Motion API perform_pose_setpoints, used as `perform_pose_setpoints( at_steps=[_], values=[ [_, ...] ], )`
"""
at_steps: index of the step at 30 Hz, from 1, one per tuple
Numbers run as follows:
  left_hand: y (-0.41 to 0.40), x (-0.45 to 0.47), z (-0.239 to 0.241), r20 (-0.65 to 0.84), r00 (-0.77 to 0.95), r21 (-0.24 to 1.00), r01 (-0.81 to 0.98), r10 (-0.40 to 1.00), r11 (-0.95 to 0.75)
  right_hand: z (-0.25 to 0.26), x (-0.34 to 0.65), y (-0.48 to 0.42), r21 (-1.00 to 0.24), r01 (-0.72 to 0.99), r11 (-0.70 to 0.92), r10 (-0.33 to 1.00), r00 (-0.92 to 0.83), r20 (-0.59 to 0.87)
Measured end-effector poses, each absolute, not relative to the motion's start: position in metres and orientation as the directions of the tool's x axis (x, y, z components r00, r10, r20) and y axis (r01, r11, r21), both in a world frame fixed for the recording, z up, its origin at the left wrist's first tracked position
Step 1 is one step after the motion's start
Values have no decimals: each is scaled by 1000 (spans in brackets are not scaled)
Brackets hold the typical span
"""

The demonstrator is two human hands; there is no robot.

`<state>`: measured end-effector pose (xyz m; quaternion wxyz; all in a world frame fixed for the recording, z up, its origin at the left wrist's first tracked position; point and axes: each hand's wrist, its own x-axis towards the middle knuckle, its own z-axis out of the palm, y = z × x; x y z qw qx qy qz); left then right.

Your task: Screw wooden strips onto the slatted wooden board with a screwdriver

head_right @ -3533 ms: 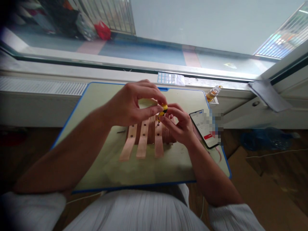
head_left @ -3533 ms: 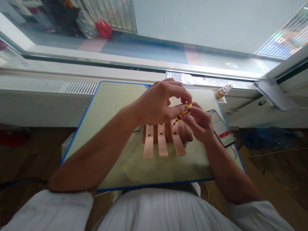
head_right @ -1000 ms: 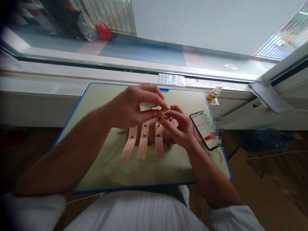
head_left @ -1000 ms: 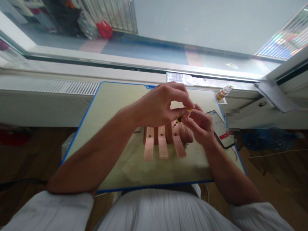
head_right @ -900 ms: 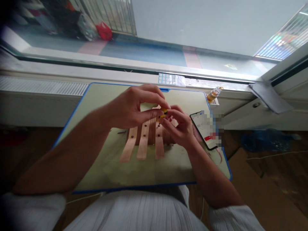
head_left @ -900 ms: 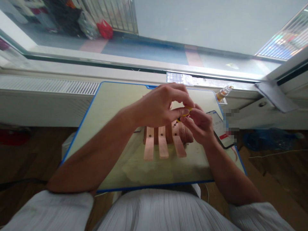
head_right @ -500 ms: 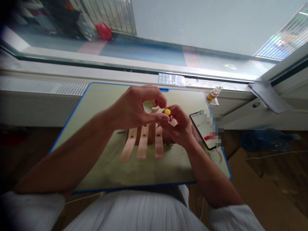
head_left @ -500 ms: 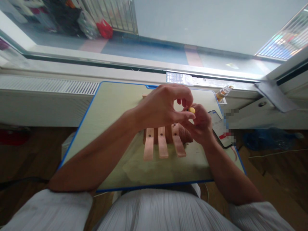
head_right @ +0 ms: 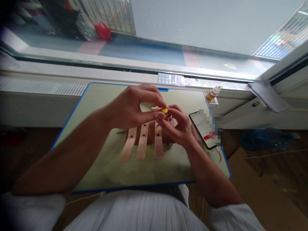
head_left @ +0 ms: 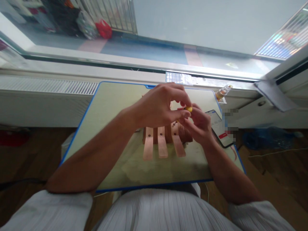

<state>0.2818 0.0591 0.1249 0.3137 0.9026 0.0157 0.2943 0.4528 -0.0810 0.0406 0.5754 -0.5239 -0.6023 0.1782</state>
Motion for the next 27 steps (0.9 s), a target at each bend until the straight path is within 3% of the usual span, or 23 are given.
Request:
perform_pose_setpoints(
  at_steps=[15,27],
  values=[
    [56,280,128,484,845,605,-135,228,-784,27,453,-77,-839,381,388,818,278,504],
    [48,284,127,546,802,566,-139,243,-812,39,447,-80,-774,524,357,796,263,545]
  ],
)
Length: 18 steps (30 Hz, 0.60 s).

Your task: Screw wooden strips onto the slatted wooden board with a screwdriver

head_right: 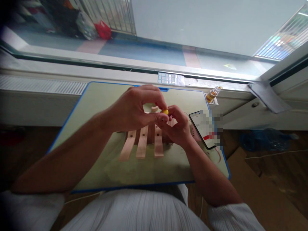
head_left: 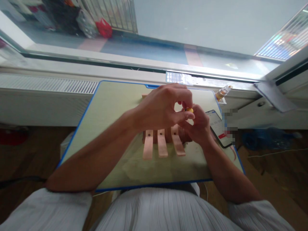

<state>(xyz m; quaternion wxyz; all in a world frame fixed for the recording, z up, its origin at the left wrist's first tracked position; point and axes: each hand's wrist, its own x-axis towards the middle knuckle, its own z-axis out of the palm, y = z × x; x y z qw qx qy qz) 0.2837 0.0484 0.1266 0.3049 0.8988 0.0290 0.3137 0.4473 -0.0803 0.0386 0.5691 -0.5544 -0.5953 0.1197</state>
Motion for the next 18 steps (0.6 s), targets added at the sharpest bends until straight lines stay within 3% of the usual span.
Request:
perform_pose_setpoints(
  at_steps=[8,18],
  values=[
    [55,281,128,516,823,590,-142,236,-795,46,452,-83,-807,434,401,827,208,523],
    [56,280,126,512,832,581,-152,214,-800,36,452,-81,-798,479,367,819,241,521]
  ],
)
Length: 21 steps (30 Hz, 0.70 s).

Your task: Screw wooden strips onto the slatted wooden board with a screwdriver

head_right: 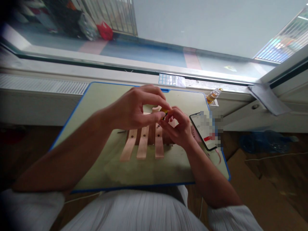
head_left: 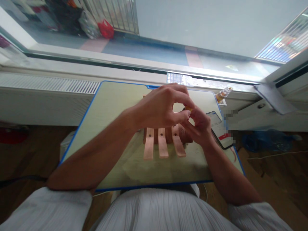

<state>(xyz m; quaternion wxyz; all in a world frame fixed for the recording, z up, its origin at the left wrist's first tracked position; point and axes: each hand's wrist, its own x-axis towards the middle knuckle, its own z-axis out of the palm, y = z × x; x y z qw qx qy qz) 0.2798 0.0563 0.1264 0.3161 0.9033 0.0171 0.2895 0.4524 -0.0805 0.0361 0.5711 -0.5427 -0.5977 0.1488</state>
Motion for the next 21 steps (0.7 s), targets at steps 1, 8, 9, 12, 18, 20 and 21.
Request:
perform_pose_setpoints(
  at_steps=[1,8,9,12,18,20,21],
  values=[
    [56,280,126,519,827,579,-154,216,-801,35,452,-81,-802,471,368,819,244,519],
    [53,281,127,528,808,573,-112,261,-812,32,451,-78,-785,486,385,794,259,550],
    [53,281,127,531,805,569,-110,263,-815,32,451,-78,-786,482,388,793,261,551],
    [53,281,127,536,803,562,-108,261,-820,32,451,-77,-788,481,384,793,266,548],
    [54,280,128,530,811,565,-118,249,-816,37,449,-80,-785,485,384,800,250,546],
    [55,279,129,525,814,567,-117,248,-815,39,449,-81,-794,467,389,812,234,535],
    [56,278,129,521,817,568,-115,248,-815,41,449,-81,-797,463,389,818,224,530]
  ],
)
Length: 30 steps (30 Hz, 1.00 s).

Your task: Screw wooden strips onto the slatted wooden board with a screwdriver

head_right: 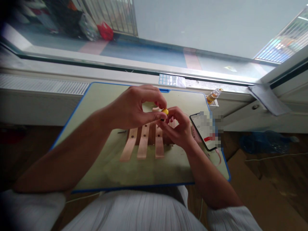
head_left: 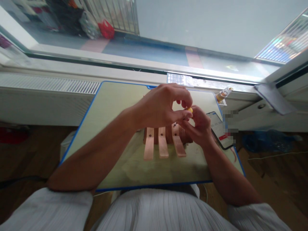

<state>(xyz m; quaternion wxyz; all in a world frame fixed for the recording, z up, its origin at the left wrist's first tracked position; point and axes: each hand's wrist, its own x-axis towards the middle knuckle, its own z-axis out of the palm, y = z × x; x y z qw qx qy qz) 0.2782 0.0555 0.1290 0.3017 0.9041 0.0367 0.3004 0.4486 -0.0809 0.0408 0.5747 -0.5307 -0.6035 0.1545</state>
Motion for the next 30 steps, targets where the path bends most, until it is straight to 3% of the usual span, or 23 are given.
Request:
perform_pose_setpoints(
  at_steps=[15,23,30],
  values=[
    [61,275,130,504,837,562,-131,212,-817,41,450,-81,-795,440,417,822,191,537],
    [60,275,130,494,848,560,-140,193,-817,28,452,-78,-823,405,398,808,268,524],
    [56,280,127,517,827,568,-138,221,-811,29,451,-79,-770,497,399,783,253,569]
  ],
)
